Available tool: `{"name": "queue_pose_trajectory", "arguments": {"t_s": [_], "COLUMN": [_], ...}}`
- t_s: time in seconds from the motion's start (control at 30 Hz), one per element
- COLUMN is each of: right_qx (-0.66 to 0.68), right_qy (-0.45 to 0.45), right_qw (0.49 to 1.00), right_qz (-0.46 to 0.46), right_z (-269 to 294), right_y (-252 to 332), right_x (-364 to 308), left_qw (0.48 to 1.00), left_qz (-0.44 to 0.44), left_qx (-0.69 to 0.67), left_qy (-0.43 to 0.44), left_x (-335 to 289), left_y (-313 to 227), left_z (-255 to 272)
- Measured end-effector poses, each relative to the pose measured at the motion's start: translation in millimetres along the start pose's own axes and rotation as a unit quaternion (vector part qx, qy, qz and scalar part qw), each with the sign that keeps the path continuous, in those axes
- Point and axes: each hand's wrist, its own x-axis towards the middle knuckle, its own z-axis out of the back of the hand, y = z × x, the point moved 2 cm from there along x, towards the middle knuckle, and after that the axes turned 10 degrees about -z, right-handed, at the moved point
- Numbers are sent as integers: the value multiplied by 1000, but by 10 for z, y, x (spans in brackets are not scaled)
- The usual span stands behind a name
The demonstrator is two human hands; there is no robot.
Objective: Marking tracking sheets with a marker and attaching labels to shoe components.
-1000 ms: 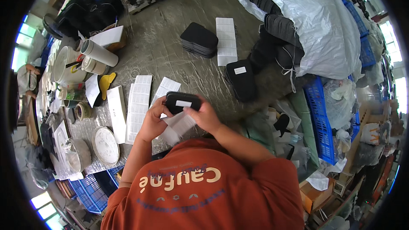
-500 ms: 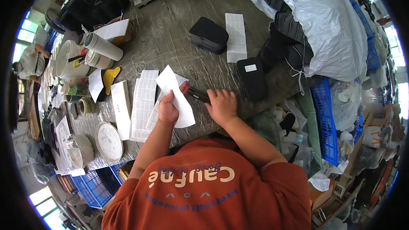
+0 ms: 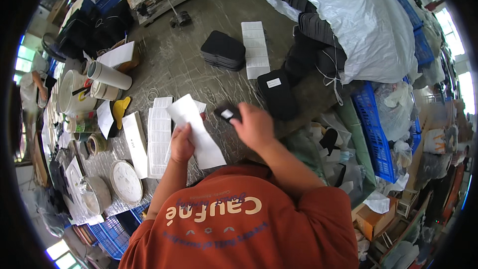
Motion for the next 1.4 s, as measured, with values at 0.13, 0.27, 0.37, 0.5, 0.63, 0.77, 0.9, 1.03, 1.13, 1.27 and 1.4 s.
{"name": "queue_pose_trajectory", "arguments": {"t_s": [0.13,0.27,0.37,0.5,0.63,0.77,0.9,1.03,1.13,1.27,1.4], "right_qx": [176,-190,-22,100,-16,129,182,203,168,38,369], "right_qy": [-23,-136,-175,-51,4,301,278,307,325,146,241], "right_qw": [972,960,984,993,983,911,899,884,890,988,893], "right_qz": [-157,-153,7,-24,-183,-251,-285,-287,-273,-32,-96], "right_z": [533,618,517,-220,-434,-509,-698,-812,-775,-489,-250], "right_y": [-518,-621,-308,-166,-219,-243,-244,-164,-166,-22,334], "right_x": [390,407,608,1602,2390,2461,2058,1283,625,148,47], "left_qw": [999,994,983,983,960,959,978,979,974,785,688], "left_qz": [0,26,29,74,145,143,94,62,13,-181,-307], "left_qx": [7,99,177,154,236,239,167,138,190,590,658], "left_qy": [-32,-33,-41,-65,31,-45,-87,-138,-125,-57,10], "left_x": [100,79,50,86,43,-78,-103,-99,-115,-214,-366], "left_y": [-113,-120,-104,-96,-91,-28,-93,-129,-369,-840,-974], "left_z": [329,387,396,489,688,846,890,1045,865,366,-97]}}
